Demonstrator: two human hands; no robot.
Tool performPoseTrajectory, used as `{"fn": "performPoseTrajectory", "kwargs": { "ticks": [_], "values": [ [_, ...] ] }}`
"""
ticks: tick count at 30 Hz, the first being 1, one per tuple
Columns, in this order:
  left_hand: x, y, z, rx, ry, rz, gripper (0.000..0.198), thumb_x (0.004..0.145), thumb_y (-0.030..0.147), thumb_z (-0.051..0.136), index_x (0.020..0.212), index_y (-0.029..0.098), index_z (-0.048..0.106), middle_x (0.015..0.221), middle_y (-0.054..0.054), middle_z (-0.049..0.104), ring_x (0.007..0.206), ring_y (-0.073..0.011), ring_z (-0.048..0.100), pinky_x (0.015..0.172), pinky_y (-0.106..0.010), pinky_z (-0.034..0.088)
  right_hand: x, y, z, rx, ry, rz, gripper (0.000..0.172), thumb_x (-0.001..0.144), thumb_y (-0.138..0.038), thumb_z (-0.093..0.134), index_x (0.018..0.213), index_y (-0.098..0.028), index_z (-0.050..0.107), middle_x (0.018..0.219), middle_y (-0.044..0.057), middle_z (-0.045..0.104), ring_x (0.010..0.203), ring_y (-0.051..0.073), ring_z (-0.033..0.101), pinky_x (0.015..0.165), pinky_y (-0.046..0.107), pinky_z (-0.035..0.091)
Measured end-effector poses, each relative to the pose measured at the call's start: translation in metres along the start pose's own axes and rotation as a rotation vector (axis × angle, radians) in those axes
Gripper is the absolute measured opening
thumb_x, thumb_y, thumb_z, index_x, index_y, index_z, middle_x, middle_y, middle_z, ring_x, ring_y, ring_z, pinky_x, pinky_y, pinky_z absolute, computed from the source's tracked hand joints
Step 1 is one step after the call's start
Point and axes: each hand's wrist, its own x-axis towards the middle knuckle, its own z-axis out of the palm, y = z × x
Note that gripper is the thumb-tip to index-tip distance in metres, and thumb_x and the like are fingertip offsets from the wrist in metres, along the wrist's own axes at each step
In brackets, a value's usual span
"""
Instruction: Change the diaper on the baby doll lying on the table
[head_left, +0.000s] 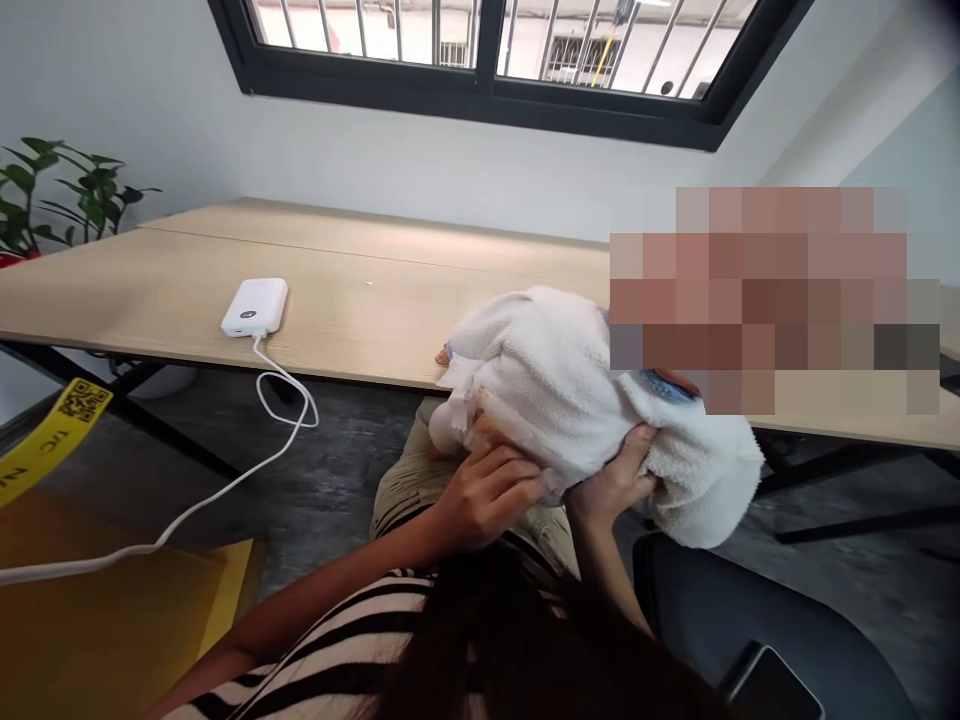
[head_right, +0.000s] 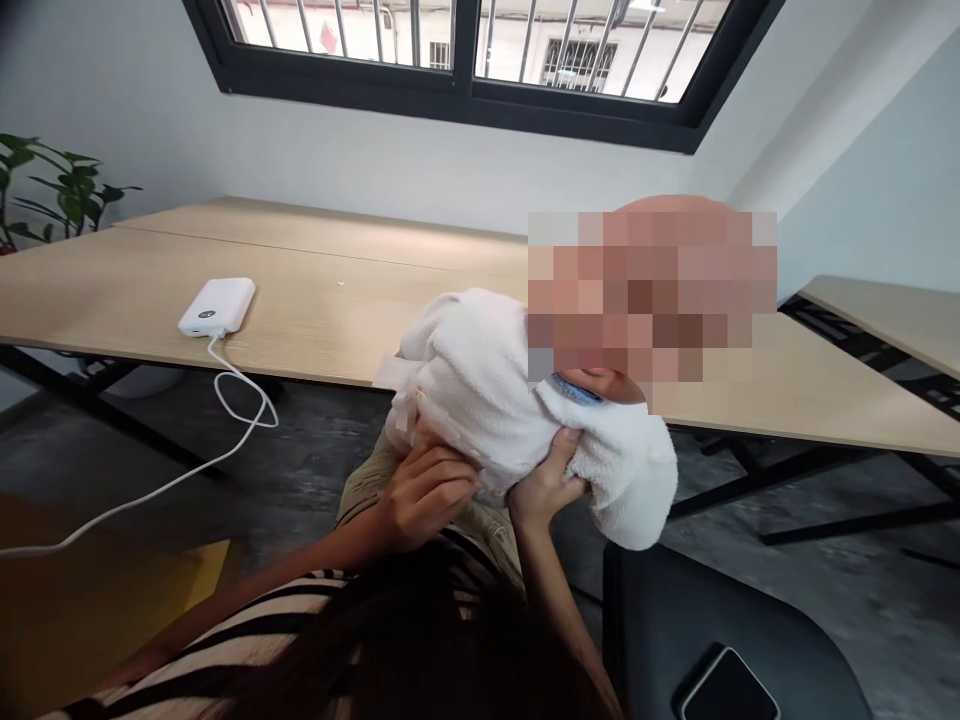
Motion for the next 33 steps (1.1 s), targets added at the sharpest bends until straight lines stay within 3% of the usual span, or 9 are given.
{"fn": "performPoseTrajectory", "kwargs": {
  "ticks": [5, 8, 13, 18, 23, 26, 28, 30, 33],
  "values": [
    [0.005, 0.009, -0.002, -0.069, -0.170, 0.279, 0.011, 0.088, 0.013, 0.057, 0.084, 0.023, 0.058, 0.095, 0.000, 0.067, 0.098, -0.0157, 0.066, 0.089, -0.029, 0.053, -0.003, -0.004, 0.001, -0.096, 0.013, 0.012, 0.059, 0.081, -0.052, 0.060, 0.123, -0.010, 0.061, 0.142, 0.013, 0.053, 0.136, 0.025, 0.046, 0.115, 0.038, 0.035],
    [0.012, 0.009, -0.010, 0.001, -0.103, 0.343, 0.009, 0.087, 0.016, 0.062, 0.092, 0.023, 0.061, 0.101, -0.002, 0.068, 0.111, -0.0181, 0.063, 0.097, -0.031, 0.052, -0.004, -0.005, 0.001, -0.098, 0.037, 0.039, 0.069, 0.079, -0.054, 0.062, 0.127, -0.005, 0.058, 0.143, 0.018, 0.051, 0.135, 0.026, 0.047, 0.114, 0.038, 0.037],
    [0.015, -0.003, -0.028, 0.204, 0.159, 0.050, 0.036, 0.088, 0.029, 0.064, 0.119, 0.013, 0.057, 0.117, -0.013, 0.065, 0.120, -0.0286, 0.057, 0.104, -0.050, 0.046, -0.005, -0.002, -0.003, -0.079, 0.013, 0.039, 0.072, 0.076, -0.056, 0.063, 0.125, -0.003, 0.058, 0.144, 0.019, 0.050, 0.133, 0.028, 0.048, 0.112, 0.041, 0.037],
    [0.013, -0.010, -0.042, 0.194, 0.185, -0.069, 0.028, 0.093, 0.022, 0.053, 0.119, 0.012, 0.057, 0.102, -0.013, 0.068, 0.100, -0.0224, 0.063, 0.087, -0.038, 0.054, -0.003, 0.006, -0.012, -0.135, 0.010, 0.110, 0.065, 0.073, -0.060, 0.064, 0.111, -0.006, 0.066, 0.125, 0.017, 0.065, 0.126, 0.032, 0.053, 0.104, 0.043, 0.044],
    [-0.001, -0.008, -0.035, 0.216, -0.010, 0.065, 0.010, 0.091, 0.017, 0.054, 0.088, 0.016, 0.063, 0.063, -0.001, 0.060, 0.058, -0.0139, 0.054, 0.061, -0.028, 0.043, 0.006, 0.023, -0.028, -0.255, -0.064, 0.126, 0.059, 0.076, -0.063, 0.059, 0.099, -0.009, 0.070, 0.100, 0.015, 0.073, 0.119, 0.035, 0.057, 0.093, 0.042, 0.050],
    [-0.023, -0.012, -0.026, 0.229, -0.099, 0.148, 0.030, 0.093, 0.012, 0.049, 0.064, 0.017, 0.056, 0.051, 0.001, 0.050, 0.049, -0.0117, 0.047, 0.054, -0.027, 0.034, 0.015, 0.029, -0.033, -0.242, -0.123, 0.063, 0.055, 0.078, -0.061, 0.058, 0.101, -0.013, 0.069, 0.100, 0.012, 0.073, 0.125, 0.033, 0.054, 0.101, 0.042, 0.046],
    [-0.036, -0.016, -0.026, 0.198, -0.131, 0.091, 0.042, 0.099, 0.030, 0.045, 0.060, 0.018, 0.056, 0.050, 0.000, 0.050, 0.049, -0.0122, 0.048, 0.053, -0.027, 0.034, 0.020, 0.028, -0.033, -0.193, -0.131, 0.077, 0.055, 0.078, -0.060, 0.059, 0.104, -0.013, 0.068, 0.105, 0.012, 0.072, 0.126, 0.032, 0.053, 0.108, 0.044, 0.040],
    [-0.039, -0.018, -0.034, 0.104, -0.210, -0.039, 0.063, 0.100, 0.055, 0.029, 0.059, 0.018, 0.058, 0.050, -0.002, 0.053, 0.049, -0.0130, 0.051, 0.053, -0.027, 0.037, 0.022, 0.026, -0.030, -0.134, -0.103, 0.119, 0.056, 0.076, -0.060, 0.060, 0.107, -0.013, 0.067, 0.111, 0.012, 0.071, 0.125, 0.032, 0.054, 0.110, 0.045, 0.037],
    [-0.023, -0.016, -0.056, -0.103, -0.289, -0.242, 0.080, 0.098, 0.062, 0.006, 0.058, 0.018, 0.059, 0.051, -0.003, 0.056, 0.049, -0.0130, 0.053, 0.054, -0.027, 0.041, 0.020, 0.023, -0.026, -0.100, -0.089, 0.178, 0.057, 0.076, -0.057, 0.062, 0.112, -0.014, 0.065, 0.116, 0.012, 0.069, 0.125, 0.032, 0.054, 0.110, 0.046, 0.037]
  ]
}}
